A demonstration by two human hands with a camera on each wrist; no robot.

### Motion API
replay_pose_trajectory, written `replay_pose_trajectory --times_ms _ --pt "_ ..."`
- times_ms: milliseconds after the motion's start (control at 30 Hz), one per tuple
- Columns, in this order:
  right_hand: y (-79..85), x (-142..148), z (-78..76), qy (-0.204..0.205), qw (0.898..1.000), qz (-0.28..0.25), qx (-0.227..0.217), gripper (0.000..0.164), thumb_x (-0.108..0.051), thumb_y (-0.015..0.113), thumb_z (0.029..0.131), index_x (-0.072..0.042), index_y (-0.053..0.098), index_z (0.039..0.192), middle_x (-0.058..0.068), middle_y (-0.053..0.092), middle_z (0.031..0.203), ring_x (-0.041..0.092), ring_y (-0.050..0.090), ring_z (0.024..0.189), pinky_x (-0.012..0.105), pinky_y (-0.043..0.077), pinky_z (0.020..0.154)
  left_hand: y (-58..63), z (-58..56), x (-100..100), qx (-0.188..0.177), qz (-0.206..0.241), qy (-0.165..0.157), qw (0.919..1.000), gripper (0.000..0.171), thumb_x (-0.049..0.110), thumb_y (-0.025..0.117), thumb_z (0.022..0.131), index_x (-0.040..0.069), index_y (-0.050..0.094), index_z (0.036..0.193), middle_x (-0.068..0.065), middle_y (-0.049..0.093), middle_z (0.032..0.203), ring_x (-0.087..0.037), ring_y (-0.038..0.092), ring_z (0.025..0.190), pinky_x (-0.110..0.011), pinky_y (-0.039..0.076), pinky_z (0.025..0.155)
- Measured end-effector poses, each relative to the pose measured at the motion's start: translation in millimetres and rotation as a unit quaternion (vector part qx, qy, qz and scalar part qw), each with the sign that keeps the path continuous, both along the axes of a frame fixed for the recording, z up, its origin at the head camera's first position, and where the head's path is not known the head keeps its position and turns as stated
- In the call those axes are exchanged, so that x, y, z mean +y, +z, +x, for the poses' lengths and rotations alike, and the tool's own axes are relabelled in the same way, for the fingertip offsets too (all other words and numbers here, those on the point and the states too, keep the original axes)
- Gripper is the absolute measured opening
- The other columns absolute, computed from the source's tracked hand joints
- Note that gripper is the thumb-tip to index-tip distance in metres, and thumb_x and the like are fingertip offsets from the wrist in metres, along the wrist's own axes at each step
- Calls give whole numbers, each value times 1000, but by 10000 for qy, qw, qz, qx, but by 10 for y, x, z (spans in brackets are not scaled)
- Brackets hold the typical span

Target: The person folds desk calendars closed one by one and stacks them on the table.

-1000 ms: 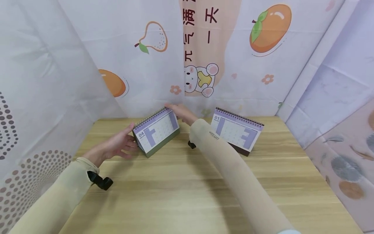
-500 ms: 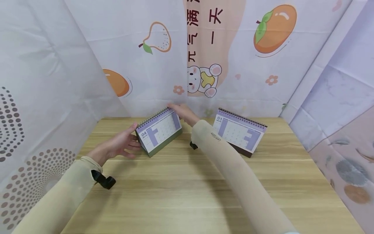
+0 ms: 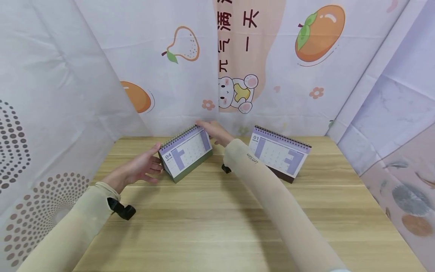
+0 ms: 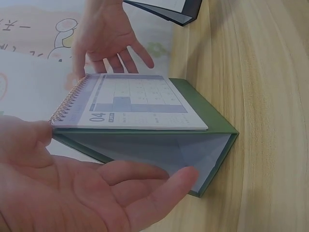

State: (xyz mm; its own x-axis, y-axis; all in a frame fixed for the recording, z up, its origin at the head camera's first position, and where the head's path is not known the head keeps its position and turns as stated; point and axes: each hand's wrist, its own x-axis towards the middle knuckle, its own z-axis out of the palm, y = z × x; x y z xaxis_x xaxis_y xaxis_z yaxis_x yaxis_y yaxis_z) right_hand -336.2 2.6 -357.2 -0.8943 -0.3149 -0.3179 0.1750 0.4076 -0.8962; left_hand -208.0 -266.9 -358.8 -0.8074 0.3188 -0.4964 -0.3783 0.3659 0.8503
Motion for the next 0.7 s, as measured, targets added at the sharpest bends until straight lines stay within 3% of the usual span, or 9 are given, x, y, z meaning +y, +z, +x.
replay_pose_trajectory --times_ms 367,700 --pt "2 14 -33 63 9997 -114 -182 63 -64 54 96 -16 61 134 10 52 142 38 47 131 68 29 109 8 -4 2 45 -124 115 9998 111 82 20 93 -3 -3 160 -42 9 157 -59 16 144 -65 38 106" --pt "13 16 -5 111 9997 -120 -172 61 -64 52 97 -16 62 133 10 52 141 37 48 131 67 31 109 -7 11 27 16 -149 168 9997 113 79 19 96 -16 1 154 -43 7 157 -58 14 145 -62 39 107"
